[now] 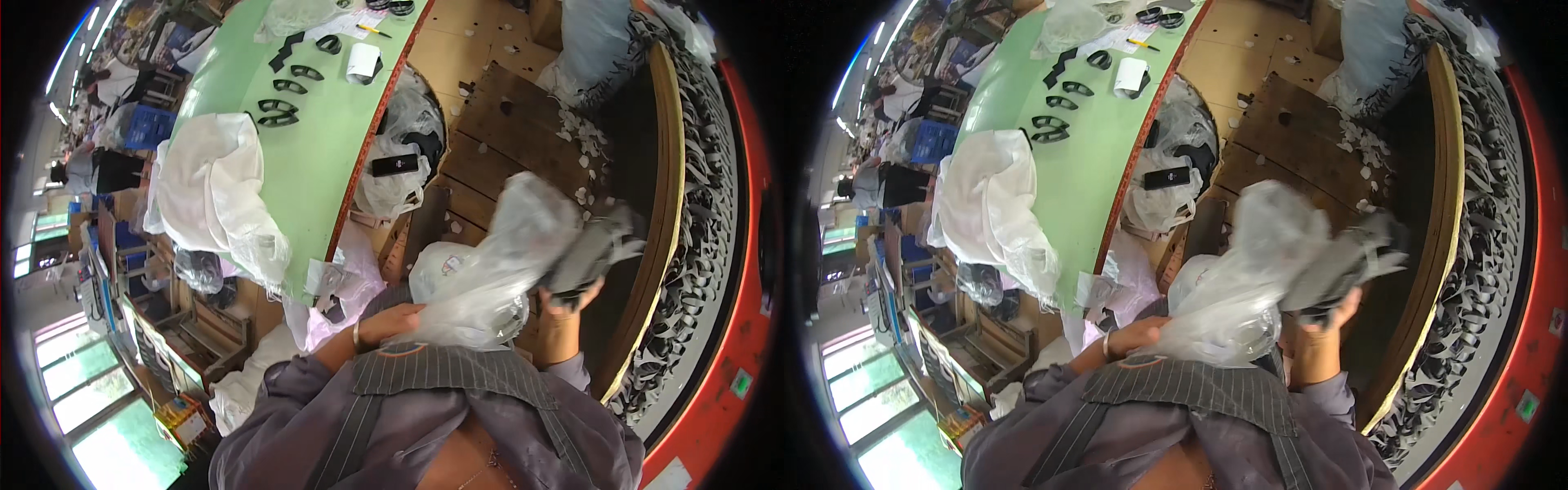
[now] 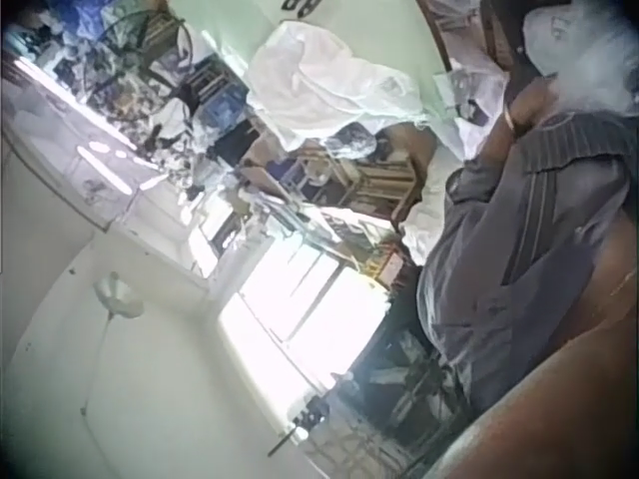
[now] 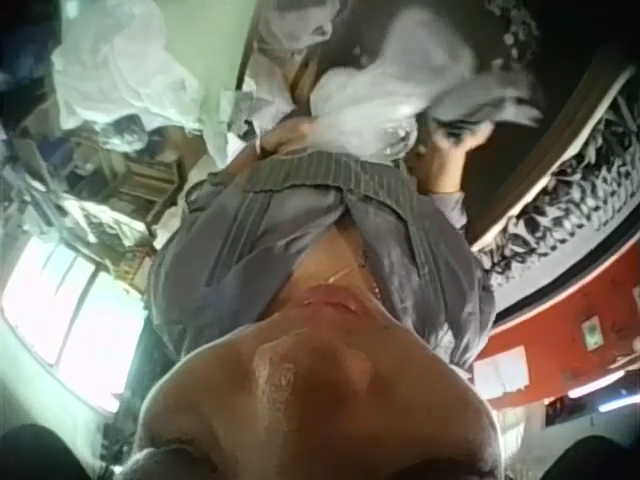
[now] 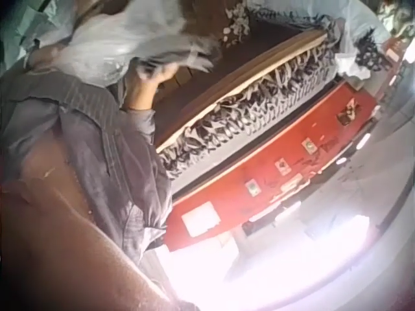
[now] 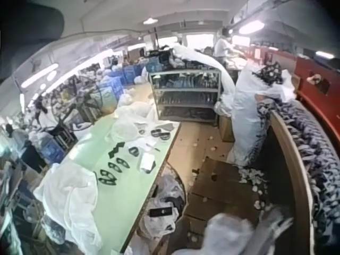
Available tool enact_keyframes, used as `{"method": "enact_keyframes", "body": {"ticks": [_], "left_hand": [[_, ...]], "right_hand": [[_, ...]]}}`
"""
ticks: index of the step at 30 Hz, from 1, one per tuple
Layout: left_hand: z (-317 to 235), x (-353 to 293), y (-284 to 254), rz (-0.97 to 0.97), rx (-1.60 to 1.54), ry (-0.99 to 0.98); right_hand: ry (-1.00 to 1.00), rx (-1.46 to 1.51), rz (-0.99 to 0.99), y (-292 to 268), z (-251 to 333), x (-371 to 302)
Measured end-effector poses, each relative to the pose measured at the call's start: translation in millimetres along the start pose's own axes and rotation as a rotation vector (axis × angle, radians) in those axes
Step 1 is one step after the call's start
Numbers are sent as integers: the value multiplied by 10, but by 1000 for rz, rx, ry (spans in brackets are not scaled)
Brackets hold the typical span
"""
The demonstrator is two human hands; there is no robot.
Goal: Processing and packing shoe components in a manufacturing facility.
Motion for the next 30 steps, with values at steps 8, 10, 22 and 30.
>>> {"method": "enact_keyframes", "body": {"ticks": [8,10,22,30], "left_hand": [[-92,453,-26,26,279,-5],[-136,403,-203,-111,300,53],[159,-621,-1681,-458,4,-99],[358,-1192,-1801,-1001,430,420]], "right_hand": [[-623,10,-199,-187,1521,584],[-608,-53,-322,-221,1664,781],[874,-1136,1095,2493,-2912,1867],[938,-1818,1642,2676,-6289,604]]}}
Point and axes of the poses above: each hand's wrist, its own x-axis towards the middle knuckle, its own y-axis out of the palm, z = x × y, the point moved 5 cm from there along x, towards the middle knuckle
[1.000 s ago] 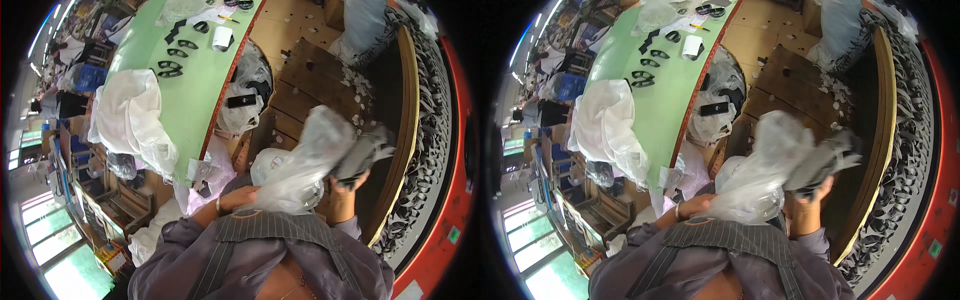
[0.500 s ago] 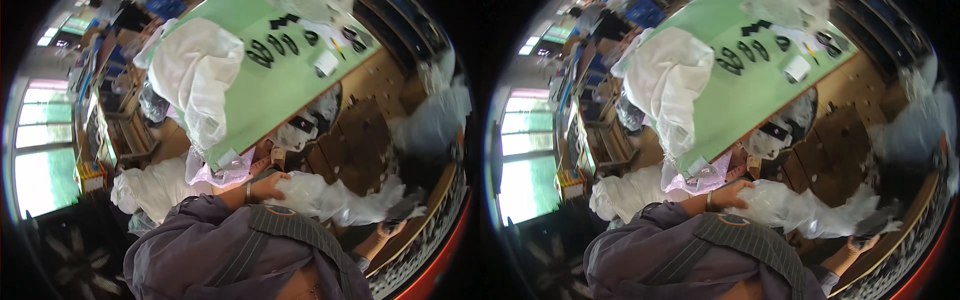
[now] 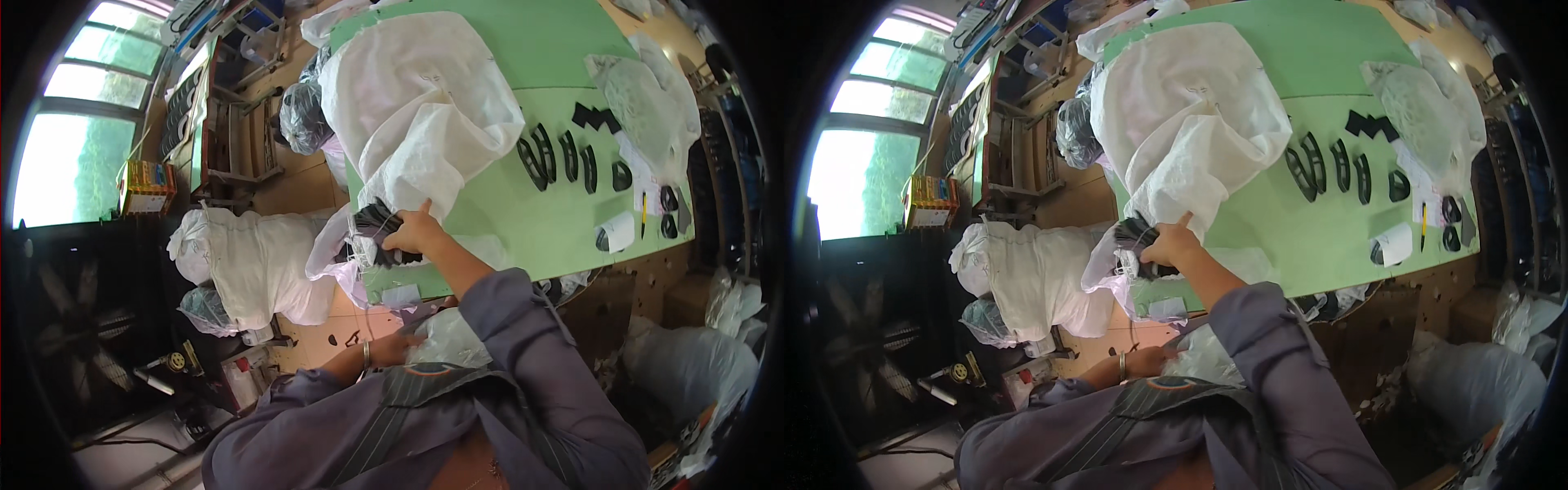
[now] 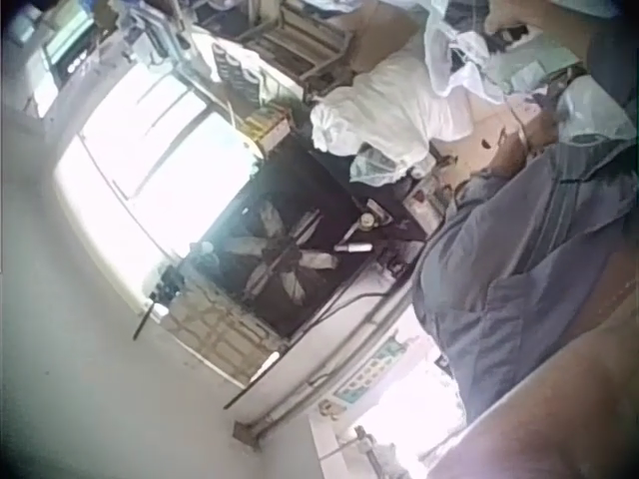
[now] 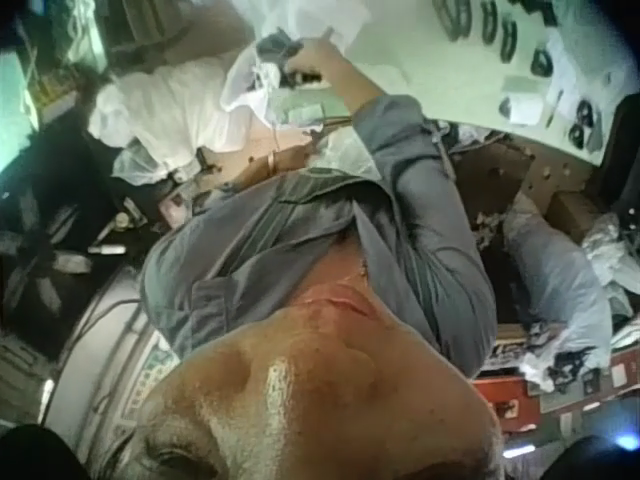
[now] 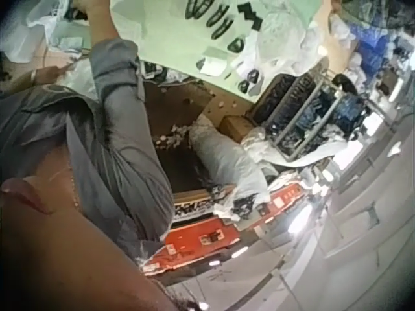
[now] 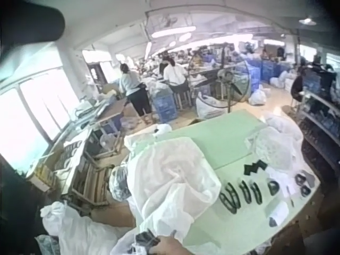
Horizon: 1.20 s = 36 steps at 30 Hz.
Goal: Processing and packing shoe components in a manufacturing facility.
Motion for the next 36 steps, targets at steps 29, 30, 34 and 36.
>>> {"method": "enact_keyframes", "body": {"ticks": [29,30,34,36], "left_hand": [[898,2890,-1791,-472,390,-549],[884,2936,-1808,-460,405,-534],[745,3253,-2022,-420,490,-442],[685,3497,-2168,-378,516,-430]], "right_hand": [[-131,1237,-516,-826,-1620,-2742],[-99,1228,-625,-889,-1687,-2724],[-268,1331,-899,-1225,-1681,-2495],[-312,1263,-986,-1414,-1595,-2396]]}}
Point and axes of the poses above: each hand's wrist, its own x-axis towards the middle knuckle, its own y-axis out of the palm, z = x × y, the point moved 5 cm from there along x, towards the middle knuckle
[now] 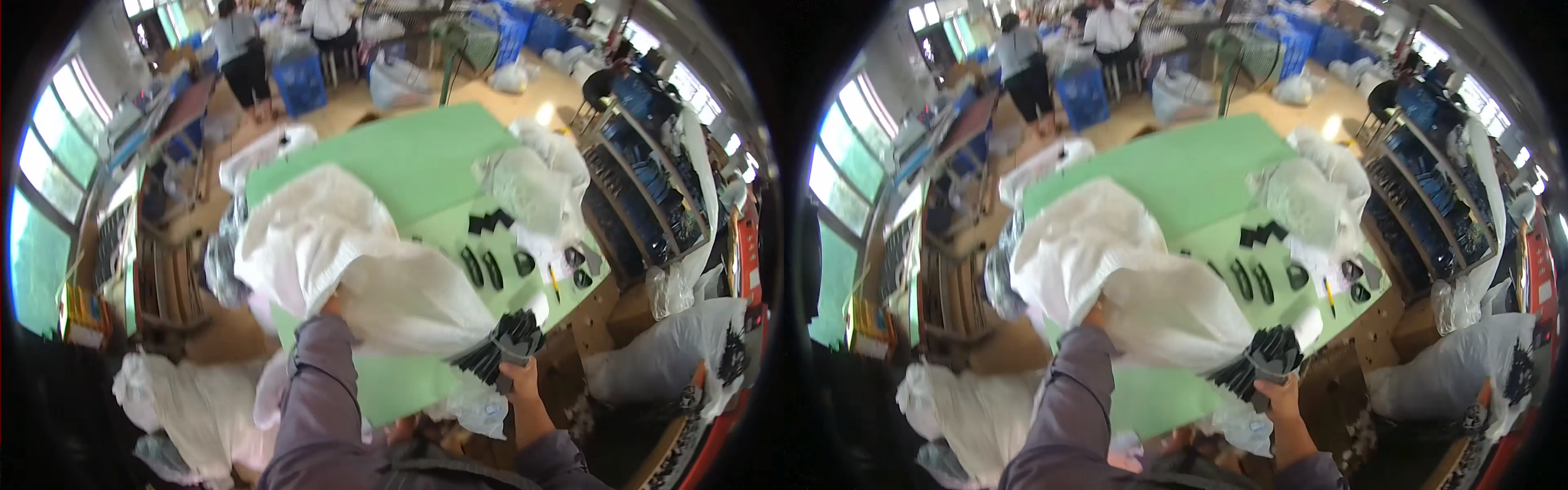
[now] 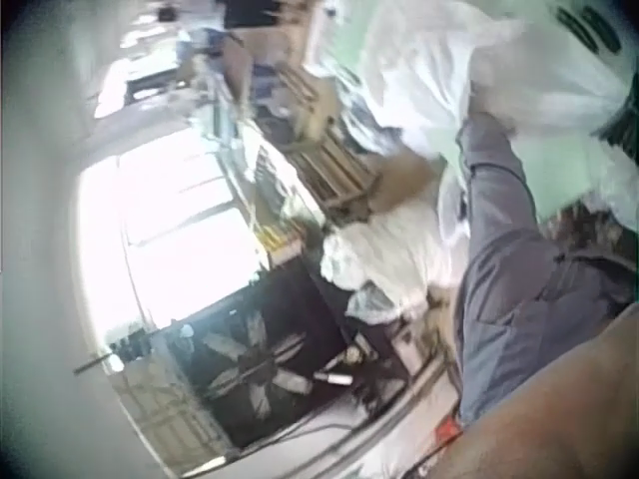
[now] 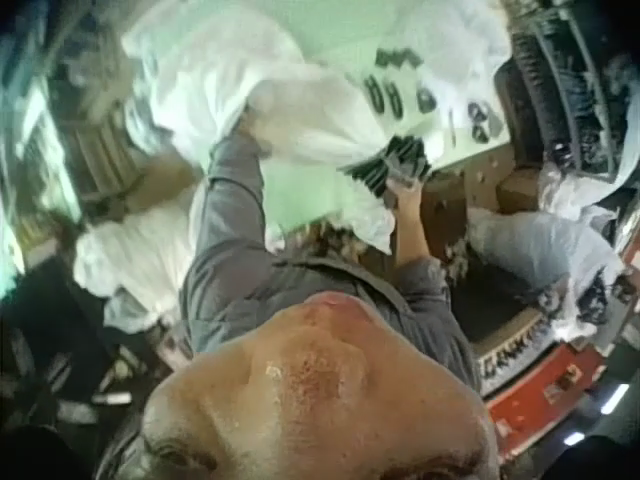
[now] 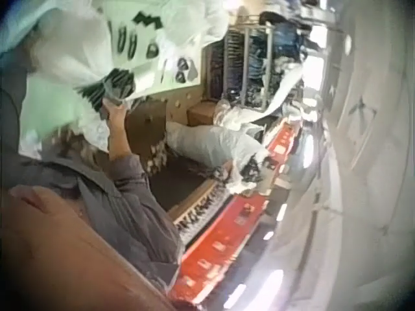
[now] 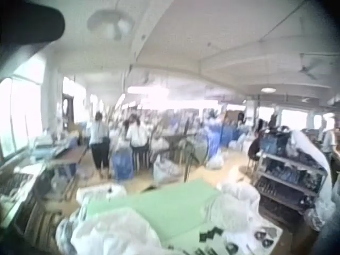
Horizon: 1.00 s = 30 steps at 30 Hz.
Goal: Processing and packing shoe components in a manufacturing facility.
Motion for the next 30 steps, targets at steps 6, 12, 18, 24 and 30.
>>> {"method": "enact_keyframes", "body": {"ticks": [6,12,18,24,30], "left_hand": [[-138,327,-54,150,86,9],[-398,-135,-438,259,354,157],[-1611,-1684,-664,367,-547,260],[-3248,-2990,-85,916,-1264,165],[-3992,-3264,696,418,-1285,390]], "right_hand": [[116,-147,-89,105,211,197],[-177,65,-200,-504,970,127],[-269,407,-139,-1196,1638,-230],[-249,432,124,-1352,1736,-640],[-262,-21,225,-1822,1766,-1229]]}}
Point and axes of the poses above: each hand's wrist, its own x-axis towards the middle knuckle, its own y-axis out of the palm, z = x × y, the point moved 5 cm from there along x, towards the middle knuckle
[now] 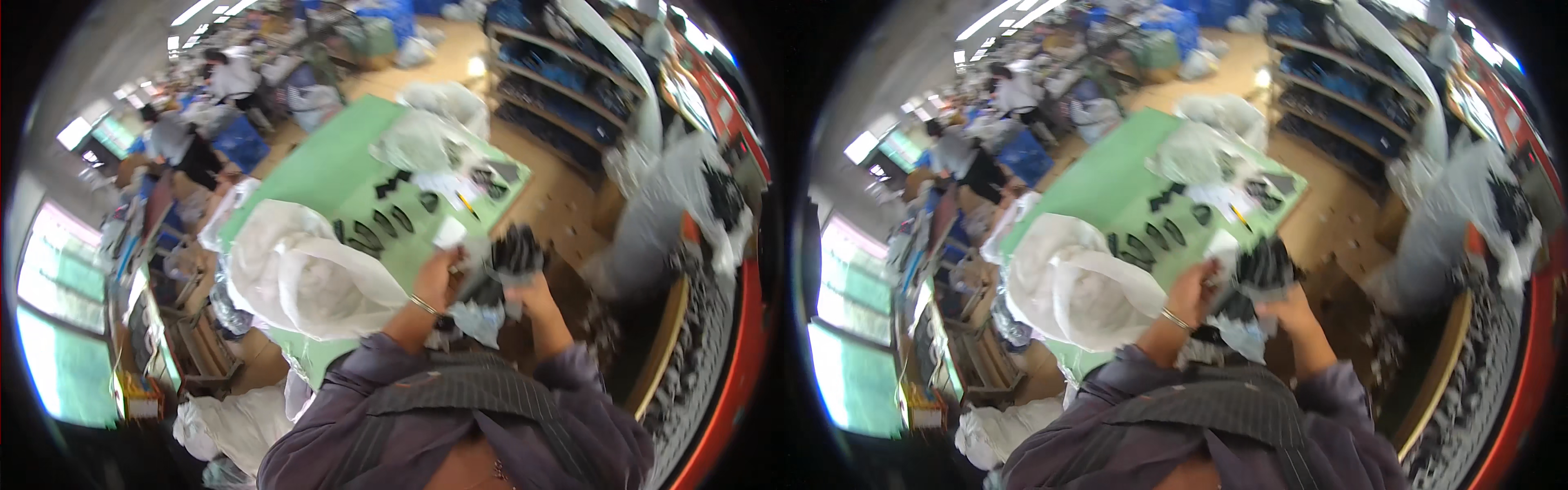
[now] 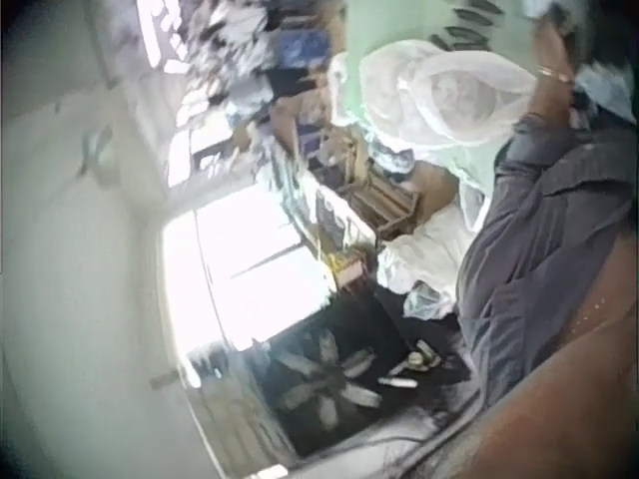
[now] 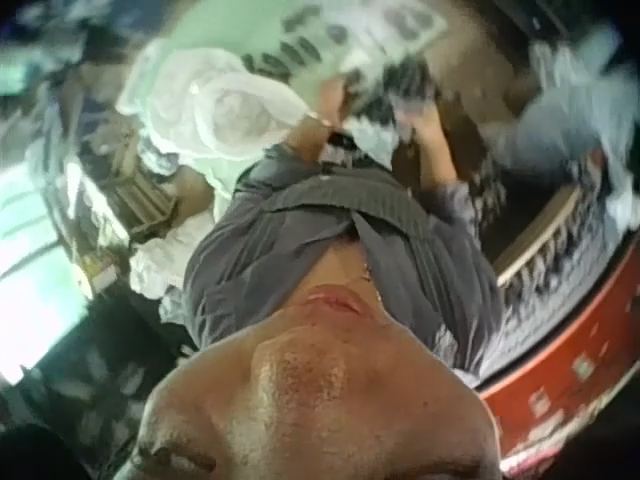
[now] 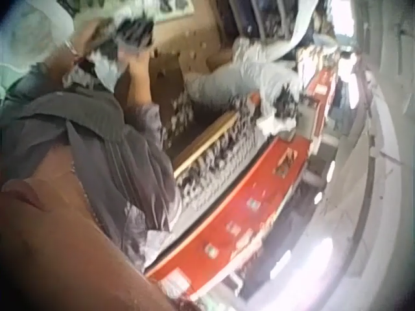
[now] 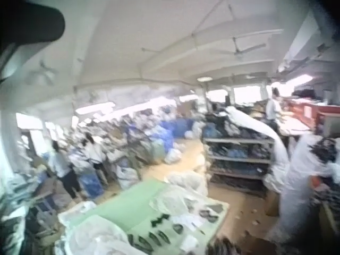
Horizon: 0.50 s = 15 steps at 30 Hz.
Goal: Processing and packing shoe components in a manufacturing facility.
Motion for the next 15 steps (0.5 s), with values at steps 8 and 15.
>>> {"method": "enact_keyframes", "body": {"ticks": [8,15], "left_hand": [[488,-142,-284,-337,-329,-201],[779,-521,435,261,209,140]], "right_hand": [[91,46,27,-663,491,-720],[133,-141,709,74,356,-561]]}}
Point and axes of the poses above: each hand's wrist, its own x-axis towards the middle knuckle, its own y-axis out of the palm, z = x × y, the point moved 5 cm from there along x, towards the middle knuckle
